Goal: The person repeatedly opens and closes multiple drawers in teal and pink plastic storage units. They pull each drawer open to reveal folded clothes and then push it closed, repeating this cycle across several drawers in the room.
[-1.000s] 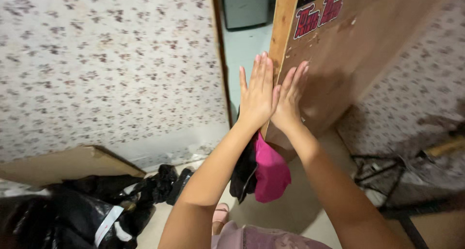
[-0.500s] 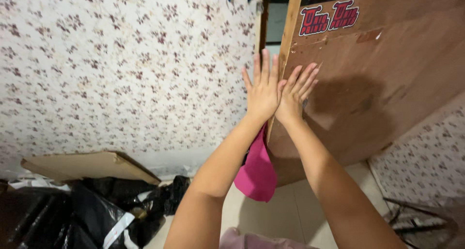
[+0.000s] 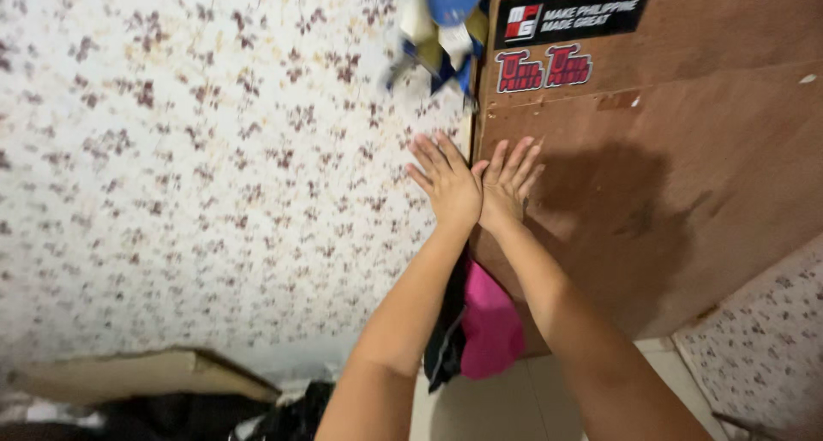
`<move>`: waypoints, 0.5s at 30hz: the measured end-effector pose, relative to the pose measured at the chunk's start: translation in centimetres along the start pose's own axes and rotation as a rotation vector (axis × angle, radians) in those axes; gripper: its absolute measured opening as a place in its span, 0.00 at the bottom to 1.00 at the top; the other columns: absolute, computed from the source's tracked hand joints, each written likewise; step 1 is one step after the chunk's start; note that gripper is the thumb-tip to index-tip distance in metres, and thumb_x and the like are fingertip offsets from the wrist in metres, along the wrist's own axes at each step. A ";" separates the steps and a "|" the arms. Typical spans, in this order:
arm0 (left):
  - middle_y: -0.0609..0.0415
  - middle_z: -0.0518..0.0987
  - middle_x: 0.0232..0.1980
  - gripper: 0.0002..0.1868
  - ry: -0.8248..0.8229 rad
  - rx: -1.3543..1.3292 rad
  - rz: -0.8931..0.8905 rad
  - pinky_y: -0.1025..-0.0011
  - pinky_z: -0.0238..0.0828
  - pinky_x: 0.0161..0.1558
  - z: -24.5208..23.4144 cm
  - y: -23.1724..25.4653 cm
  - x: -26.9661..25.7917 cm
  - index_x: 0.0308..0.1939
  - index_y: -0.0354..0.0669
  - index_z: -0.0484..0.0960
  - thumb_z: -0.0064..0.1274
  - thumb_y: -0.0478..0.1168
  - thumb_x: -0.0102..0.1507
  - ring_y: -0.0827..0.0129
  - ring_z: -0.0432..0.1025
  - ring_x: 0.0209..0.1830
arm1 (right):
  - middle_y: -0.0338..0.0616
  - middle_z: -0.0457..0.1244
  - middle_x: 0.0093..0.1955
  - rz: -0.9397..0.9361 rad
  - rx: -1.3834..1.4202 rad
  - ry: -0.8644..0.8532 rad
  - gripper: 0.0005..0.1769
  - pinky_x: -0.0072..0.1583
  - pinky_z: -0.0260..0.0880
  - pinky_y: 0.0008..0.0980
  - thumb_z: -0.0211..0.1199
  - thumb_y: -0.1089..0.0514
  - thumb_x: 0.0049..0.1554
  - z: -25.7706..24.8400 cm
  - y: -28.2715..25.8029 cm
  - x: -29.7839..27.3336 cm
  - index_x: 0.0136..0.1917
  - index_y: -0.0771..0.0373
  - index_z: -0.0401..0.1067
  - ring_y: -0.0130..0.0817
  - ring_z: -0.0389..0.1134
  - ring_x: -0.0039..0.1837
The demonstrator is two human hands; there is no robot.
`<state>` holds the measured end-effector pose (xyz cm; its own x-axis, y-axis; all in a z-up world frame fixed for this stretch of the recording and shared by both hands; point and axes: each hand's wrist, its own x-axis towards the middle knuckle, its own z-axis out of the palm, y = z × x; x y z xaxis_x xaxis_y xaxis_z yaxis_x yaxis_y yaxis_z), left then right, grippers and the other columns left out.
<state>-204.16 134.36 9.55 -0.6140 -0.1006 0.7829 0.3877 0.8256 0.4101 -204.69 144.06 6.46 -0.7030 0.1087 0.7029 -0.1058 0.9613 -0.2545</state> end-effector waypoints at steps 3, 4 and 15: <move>0.17 0.34 0.79 0.50 0.048 0.035 0.008 0.20 0.20 0.68 2.5 -0.6 0.8 0.76 0.22 0.48 0.48 0.60 0.67 0.20 0.27 0.79 | 0.64 0.10 0.85 -0.114 -0.147 0.073 0.45 0.75 0.15 0.79 0.38 0.37 0.71 1.2 1.2 1.1 0.86 0.58 0.19 0.72 0.12 0.84; 0.15 0.34 0.77 0.50 0.046 0.044 0.009 0.18 0.20 0.66 3.0 -0.8 0.5 0.74 0.21 0.49 0.49 0.60 0.66 0.17 0.27 0.78 | 0.65 0.10 0.84 -0.102 -0.138 0.046 0.45 0.75 0.16 0.79 0.38 0.37 0.71 1.5 1.6 1.5 0.86 0.59 0.20 0.73 0.12 0.84; 0.22 0.32 0.81 0.56 -0.069 0.033 0.041 0.23 0.22 0.72 -0.7 0.2 1.1 0.79 0.27 0.43 0.55 0.61 0.63 0.23 0.24 0.81 | 0.65 0.19 0.87 -0.118 -0.052 0.012 0.44 0.76 0.30 0.82 0.45 0.40 0.71 -3.2 0.3 0.4 0.88 0.58 0.29 0.73 0.20 0.86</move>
<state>-204.27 134.05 10.82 -0.6445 -0.0291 0.7640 0.3912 0.8460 0.3623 -202.74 145.19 8.76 -0.6793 -0.0031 0.7338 -0.1504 0.9794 -0.1351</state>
